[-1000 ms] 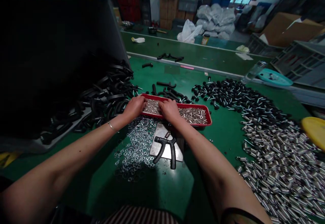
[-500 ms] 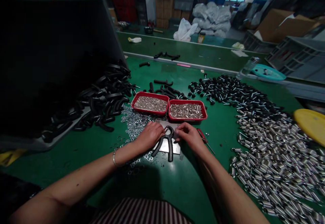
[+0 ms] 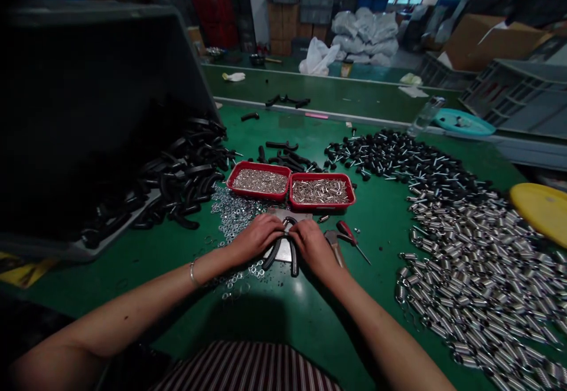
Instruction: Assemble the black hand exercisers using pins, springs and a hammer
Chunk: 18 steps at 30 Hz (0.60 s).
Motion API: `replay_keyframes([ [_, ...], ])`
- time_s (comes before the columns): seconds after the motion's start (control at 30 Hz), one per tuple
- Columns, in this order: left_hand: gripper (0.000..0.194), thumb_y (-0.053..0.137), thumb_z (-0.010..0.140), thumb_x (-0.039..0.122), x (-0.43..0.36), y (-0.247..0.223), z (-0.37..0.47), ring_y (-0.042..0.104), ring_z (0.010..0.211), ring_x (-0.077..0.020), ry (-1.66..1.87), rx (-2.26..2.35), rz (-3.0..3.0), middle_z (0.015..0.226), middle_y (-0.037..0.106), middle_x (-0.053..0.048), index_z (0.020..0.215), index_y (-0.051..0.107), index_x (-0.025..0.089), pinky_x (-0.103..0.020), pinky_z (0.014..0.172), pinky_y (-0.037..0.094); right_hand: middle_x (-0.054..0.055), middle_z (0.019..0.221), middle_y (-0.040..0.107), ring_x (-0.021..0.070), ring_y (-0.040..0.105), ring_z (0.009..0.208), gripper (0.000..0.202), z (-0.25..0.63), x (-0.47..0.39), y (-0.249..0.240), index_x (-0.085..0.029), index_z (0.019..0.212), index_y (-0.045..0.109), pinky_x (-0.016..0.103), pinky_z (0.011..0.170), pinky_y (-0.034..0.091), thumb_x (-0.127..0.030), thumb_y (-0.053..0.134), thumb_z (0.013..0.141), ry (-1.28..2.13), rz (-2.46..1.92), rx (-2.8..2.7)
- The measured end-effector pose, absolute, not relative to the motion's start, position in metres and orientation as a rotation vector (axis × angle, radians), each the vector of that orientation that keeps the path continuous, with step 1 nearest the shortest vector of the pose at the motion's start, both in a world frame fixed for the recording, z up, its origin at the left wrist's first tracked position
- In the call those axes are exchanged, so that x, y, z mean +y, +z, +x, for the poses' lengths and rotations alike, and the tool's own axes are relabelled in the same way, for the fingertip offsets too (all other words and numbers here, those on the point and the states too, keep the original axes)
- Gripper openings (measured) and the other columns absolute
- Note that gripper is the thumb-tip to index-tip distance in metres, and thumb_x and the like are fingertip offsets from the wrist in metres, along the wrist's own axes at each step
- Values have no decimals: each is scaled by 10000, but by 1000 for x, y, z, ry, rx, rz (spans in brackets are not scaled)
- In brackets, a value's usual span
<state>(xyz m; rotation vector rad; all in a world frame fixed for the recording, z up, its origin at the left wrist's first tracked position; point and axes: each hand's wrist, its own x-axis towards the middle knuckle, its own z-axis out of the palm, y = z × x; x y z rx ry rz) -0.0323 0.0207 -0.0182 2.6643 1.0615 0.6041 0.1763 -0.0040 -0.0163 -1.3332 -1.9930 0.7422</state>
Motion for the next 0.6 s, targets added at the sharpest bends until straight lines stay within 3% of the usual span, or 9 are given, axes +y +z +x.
replay_keyframes([
  [0.13, 184, 482, 974, 228, 44, -10, -53, 558, 1075, -198, 933, 1305, 2358, 1091, 623, -97, 1093, 594, 143, -378, 985, 446, 111, 964, 633, 248, 564, 946, 172, 169, -1, -24, -190, 918, 607, 398, 860, 486, -235, 456, 987, 447, -1280, -2264],
  [0.23, 162, 471, 973, 217, 75, 0, -70, 574, 1027, -190, 919, 1414, 2353, 1025, 641, -73, 1008, 619, 160, -366, 964, 453, 121, 961, 623, 253, 547, 922, 182, 165, -3, -24, -181, 927, 614, 383, 815, 496, -209, 445, 988, 307, -1324, -2382],
  [0.43, 205, 501, 935, 206, 142, 13, -88, 581, 1082, -244, 521, 1697, 2548, 1058, 672, -112, 1010, 683, 150, -401, 991, 428, 129, 950, 620, 272, 535, 928, 250, 154, -4, -12, -185, 940, 635, 366, 753, 507, -108, 399, 967, 139, -1385, -2615],
  [0.6, 217, 524, 873, 133, 172, 10, -92, 637, 989, -296, 127, 1882, 2545, 1005, 690, -208, 925, 724, 67, -390, 877, 475, 153, 1108, 614, 282, 560, 1042, 215, 191, -22, -4, -192, 1143, 570, 429, 885, 498, -278, 450, 986, 172, -1490, -2410],
])
